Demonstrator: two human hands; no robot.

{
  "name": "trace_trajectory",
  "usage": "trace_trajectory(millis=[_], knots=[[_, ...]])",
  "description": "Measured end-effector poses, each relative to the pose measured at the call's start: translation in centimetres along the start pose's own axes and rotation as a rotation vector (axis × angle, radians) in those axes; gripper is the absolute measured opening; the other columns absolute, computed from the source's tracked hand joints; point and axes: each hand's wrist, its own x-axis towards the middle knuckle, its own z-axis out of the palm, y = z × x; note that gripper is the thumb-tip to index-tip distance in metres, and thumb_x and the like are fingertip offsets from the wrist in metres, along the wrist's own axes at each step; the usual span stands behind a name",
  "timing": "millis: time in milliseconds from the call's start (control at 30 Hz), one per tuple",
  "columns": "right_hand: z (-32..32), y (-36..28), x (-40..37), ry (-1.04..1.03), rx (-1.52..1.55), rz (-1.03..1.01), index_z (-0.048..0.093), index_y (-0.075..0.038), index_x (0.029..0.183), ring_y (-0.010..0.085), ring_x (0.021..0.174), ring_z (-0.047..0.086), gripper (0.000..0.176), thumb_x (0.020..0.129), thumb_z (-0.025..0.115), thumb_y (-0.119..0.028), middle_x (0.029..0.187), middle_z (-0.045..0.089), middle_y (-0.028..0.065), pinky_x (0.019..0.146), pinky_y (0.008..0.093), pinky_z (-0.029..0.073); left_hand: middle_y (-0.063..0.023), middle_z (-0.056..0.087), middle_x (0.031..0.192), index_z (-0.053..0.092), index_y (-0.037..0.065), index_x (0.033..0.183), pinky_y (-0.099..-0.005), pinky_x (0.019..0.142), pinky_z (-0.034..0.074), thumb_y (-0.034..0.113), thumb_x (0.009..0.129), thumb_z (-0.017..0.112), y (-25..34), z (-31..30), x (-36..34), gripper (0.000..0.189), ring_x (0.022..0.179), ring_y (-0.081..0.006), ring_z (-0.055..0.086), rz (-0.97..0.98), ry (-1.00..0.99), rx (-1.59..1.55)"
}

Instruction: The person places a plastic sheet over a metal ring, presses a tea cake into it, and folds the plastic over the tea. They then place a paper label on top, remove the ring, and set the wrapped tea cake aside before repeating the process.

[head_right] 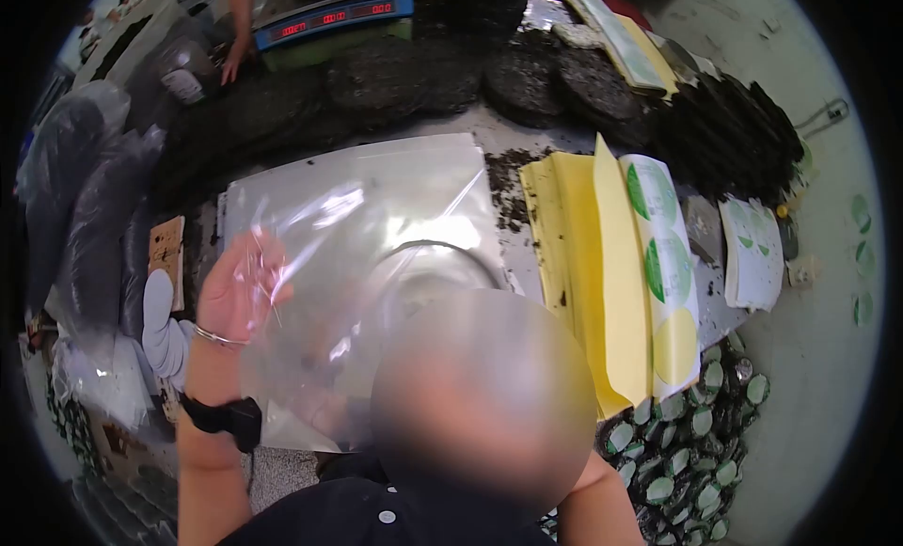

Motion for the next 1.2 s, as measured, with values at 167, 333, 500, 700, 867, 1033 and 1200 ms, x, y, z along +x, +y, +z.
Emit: trace_trajectory(millis=[167,333,500,700,867,1033,1200], knots=[[9.3,-4.1,9.0,0.047,-0.139,-0.289,0.063,-0.011,0.132,0.0377,0.095,0.073,0.039,0.094,0.056,-0.015,0.107,0.074,0.0154,0.085,0.0484,0.058,-0.0003,0.067,0.090,0.064,0.003,0.097,-0.0268,0.074,0.053,0.012,0.093,0.071,-8.0,7.9,-0.2,0.012,0.085,-0.0091,0.062,-0.005,-0.489,0.658],[9.7,-3.3,1.1,-0.049,0.254,-0.812,0.068,-0.007,0.127,0.0365,0.107,0.069,0.034,0.094,0.059,-0.013,0.114,0.072,0.0179,0.096,0.0469,0.055,-0.0095,0.065,0.111,0.065,0.006,0.108,-0.0386,0.095,0.054,0.014,0.096,0.069,-22.9,-1.9,-0.9,0.015,0.108,-0.0238,0.065,0.087,-0.640,1.148],[3.3,1.0,-0.7,0.589,0.396,-0.498,0.073,-0.004,0.120,0.0365,0.122,0.066,0.037,0.087,0.074,-0.019,0.124,0.071,0.0180,0.101,0.0438,0.054,-0.0128,0.068,0.126,0.073,0.008,0.115,-0.0423,0.096,0.055,0.021,0.088,0.077,-18.3,-3.8,-9.0,0.030,0.117,-0.0289,0.066,0.588,-0.668,1.372],[1.0,3.2,0.7,0.298,0.109,-0.657,0.077,-0.010,0.113,0.0316,0.109,0.073,0.041,0.077,0.088,-0.025,0.117,0.075,0.0108,0.096,0.0427,0.058,-0.0132,0.066,0.099,0.069,0.006,0.102,-0.0454,0.085,0.051,0.016,0.083,0.079,5.7,-18.4,-9.6,0.024,0.096,-0.0356,0.062,0.963,1.200,1.803],[-15.8,5.1,11.4,0.818,0.174,-0.340,0.075,-0.002,0.112,0.0379,0.100,0.072,0.025,0.087,0.070,-0.003,0.109,0.076,0.0183,0.089,0.0412,0.056,-0.0121,0.067,0.086,0.070,0.007,0.077,-0.0461,0.074,0.055,0.017,0.082,0.073,8.9,-36.6,-10.2,0.011,0.087,-0.0339,0.067,0.506,1.304,2.272],[-22.7,11.4,26.9,0.847,0.000,-0.280,0.073,-0.005,0.120,0.0345,0.117,0.066,0.039,0.086,0.079,-0.022,0.125,0.071,0.0186,0.099,0.0423,0.052,-0.0170,0.065,0.075,0.065,-0.001,0.073,-0.0404,0.062,0.050,0.005,0.072,0.085,9.4,-34.1,-11.0,0.021,0.065,-0.0345,0.063,0.361,1.368,1.611],[-22.5,14.2,35.6,0.756,-0.373,-0.217,0.048,-0.025,0.154,0.0425,0.144,0.043,0.084,0.078,0.084,-0.028,0.159,0.043,0.0175,0.118,0.0487,0.040,-0.0179,0.070,0.087,0.072,-0.002,0.094,-0.0395,0.070,0.053,0.005,0.085,0.075,10.1,-33.4,-13.3,0.011,0.073,-0.0338,0.067,0.464,1.038,1.744]])
